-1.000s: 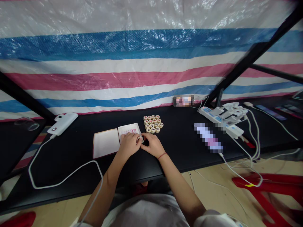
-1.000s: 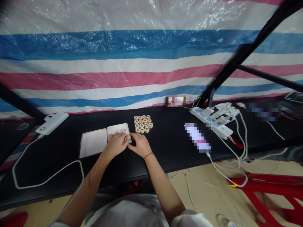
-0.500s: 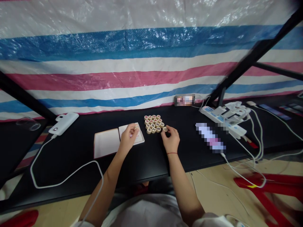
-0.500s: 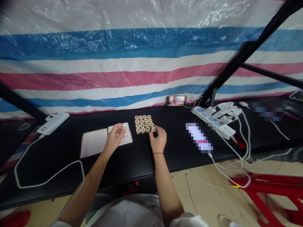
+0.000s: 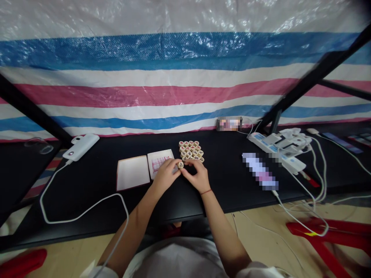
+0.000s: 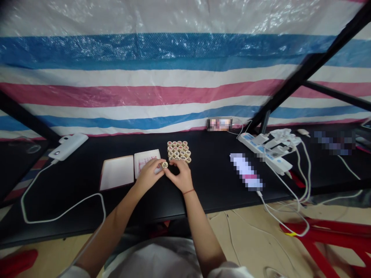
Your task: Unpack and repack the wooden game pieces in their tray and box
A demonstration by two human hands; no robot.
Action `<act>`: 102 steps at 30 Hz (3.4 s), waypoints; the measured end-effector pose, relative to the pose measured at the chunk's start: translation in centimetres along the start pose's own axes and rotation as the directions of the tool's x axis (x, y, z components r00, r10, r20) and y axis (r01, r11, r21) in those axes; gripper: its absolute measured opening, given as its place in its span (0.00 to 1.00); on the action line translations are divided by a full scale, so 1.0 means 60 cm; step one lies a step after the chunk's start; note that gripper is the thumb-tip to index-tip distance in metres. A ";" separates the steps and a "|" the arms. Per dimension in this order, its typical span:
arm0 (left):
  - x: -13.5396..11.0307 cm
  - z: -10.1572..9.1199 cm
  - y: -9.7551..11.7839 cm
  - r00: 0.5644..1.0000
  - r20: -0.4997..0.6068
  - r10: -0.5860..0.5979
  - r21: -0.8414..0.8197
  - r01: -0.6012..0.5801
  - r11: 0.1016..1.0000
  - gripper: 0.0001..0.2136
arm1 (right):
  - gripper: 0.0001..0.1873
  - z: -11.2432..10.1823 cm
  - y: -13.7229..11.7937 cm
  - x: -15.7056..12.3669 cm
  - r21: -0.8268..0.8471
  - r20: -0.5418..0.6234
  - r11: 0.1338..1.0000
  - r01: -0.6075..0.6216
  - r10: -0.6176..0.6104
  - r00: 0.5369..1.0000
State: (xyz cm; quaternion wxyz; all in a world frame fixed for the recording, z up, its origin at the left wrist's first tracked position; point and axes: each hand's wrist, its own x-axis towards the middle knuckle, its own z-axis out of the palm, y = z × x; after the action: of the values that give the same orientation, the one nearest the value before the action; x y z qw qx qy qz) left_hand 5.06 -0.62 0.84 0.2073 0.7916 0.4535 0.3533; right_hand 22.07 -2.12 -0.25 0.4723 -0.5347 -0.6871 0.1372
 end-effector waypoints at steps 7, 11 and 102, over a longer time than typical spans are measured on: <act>-0.006 0.003 0.006 0.995 0.075 0.070 0.117 -0.079 0.990 0.11 | 0.14 0.007 0.006 -0.006 -0.030 -0.050 0.998 -0.047 0.046 0.998; -0.012 -0.003 0.007 0.997 0.039 0.061 0.182 -0.067 0.981 0.12 | 0.20 -0.013 0.054 0.002 -0.211 -0.367 0.943 -0.257 0.167 0.915; -0.049 -0.070 -0.110 0.995 -0.062 0.075 0.688 -0.012 0.726 0.10 | 0.10 0.062 -0.063 0.027 -0.250 0.596 0.906 0.342 -0.134 0.792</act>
State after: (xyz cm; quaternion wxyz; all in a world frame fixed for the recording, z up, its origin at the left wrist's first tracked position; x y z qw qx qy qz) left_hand -2.83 0.20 -1.73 -0.1277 0.8066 0.5417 0.1988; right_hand 16.85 -1.03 1.29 0.1595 -0.4515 -0.8715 0.1055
